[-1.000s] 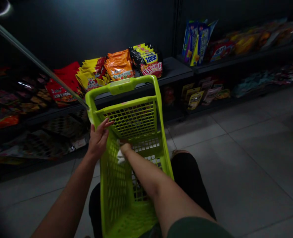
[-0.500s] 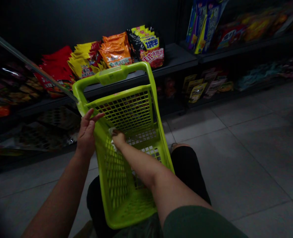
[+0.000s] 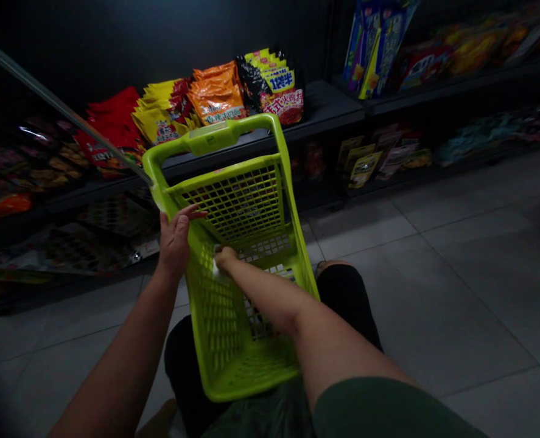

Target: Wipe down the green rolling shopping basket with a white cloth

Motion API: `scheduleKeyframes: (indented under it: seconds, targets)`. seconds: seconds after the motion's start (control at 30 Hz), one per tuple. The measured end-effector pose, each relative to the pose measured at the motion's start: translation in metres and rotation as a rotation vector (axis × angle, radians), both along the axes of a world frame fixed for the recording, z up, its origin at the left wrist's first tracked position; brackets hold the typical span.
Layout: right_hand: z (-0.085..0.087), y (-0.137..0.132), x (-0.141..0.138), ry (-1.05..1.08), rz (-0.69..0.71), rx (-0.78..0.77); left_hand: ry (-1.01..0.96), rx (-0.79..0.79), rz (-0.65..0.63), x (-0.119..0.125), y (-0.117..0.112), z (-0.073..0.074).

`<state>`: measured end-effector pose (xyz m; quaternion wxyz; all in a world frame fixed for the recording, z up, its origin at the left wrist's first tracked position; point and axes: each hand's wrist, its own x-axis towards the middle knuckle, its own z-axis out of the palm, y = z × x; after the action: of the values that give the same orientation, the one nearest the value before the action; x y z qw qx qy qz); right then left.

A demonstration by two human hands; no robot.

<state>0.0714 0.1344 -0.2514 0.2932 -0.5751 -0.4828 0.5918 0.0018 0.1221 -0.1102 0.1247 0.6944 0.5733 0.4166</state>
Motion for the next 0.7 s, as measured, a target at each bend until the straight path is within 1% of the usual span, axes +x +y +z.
scheduleKeyframes:
  seconds: [0.07, 0.1, 0.13, 0.17, 0.2, 0.23, 0.33, 0.37, 0.4, 0.43, 0.47, 0.53, 0.63, 0.67, 0.7]
  targets:
    - [0.029, 0.011, -0.009, 0.021, -0.029, 0.057, 0.000, 0.005, 0.000, 0.000, 0.001, 0.001]
    - [0.040, 0.011, -0.012, 0.036, -0.041, 0.099, 0.001, 0.010, -0.001, 0.001, 0.002, 0.001]
    - [0.048, 0.008, -0.012, 0.045, -0.049, 0.136, 0.005, 0.013, -0.004, 0.002, 0.002, 0.002]
    - [0.051, 0.001, -0.010, 0.044, -0.053, 0.157, 0.014, 0.011, -0.007, 0.003, 0.003, 0.002]
    - [0.050, -0.009, -0.005, 0.029, -0.056, 0.155, 0.028, 0.003, -0.011, 0.004, 0.003, 0.003]
    - [0.044, -0.022, 0.002, 0.003, -0.055, 0.127, 0.046, -0.007, -0.012, 0.006, 0.002, 0.003]
    - [0.012, -0.064, 0.028, -0.092, -0.038, -0.046, 0.099, -0.039, -0.002, 0.010, 0.001, 0.005]
    - [0.003, -0.074, 0.034, -0.113, -0.028, -0.101, 0.110, -0.044, 0.002, 0.011, 0.000, 0.006]
    - [-0.003, -0.080, 0.038, -0.125, -0.020, -0.144, 0.115, -0.044, 0.004, 0.011, -0.001, 0.005]
    - [-0.004, -0.082, 0.039, -0.128, -0.017, -0.171, 0.109, -0.039, 0.008, 0.011, -0.001, 0.005]
    - [0.000, -0.080, 0.037, -0.125, -0.021, -0.185, 0.090, -0.025, 0.014, 0.010, -0.002, 0.004]
    - [0.020, -0.068, 0.029, -0.080, -0.034, -0.153, 0.024, 0.034, 0.046, 0.007, -0.002, 0.001]
    - [0.058, -0.051, 0.014, 0.052, -0.050, 0.024, -0.035, 0.129, 0.098, 0.004, -0.001, -0.003]
    - [0.066, -0.051, 0.012, 0.085, -0.057, 0.093, -0.016, 0.132, 0.099, 0.004, -0.001, -0.004]
    - [0.068, -0.054, 0.012, 0.100, -0.066, 0.153, 0.016, 0.119, 0.092, 0.004, -0.001, -0.005]
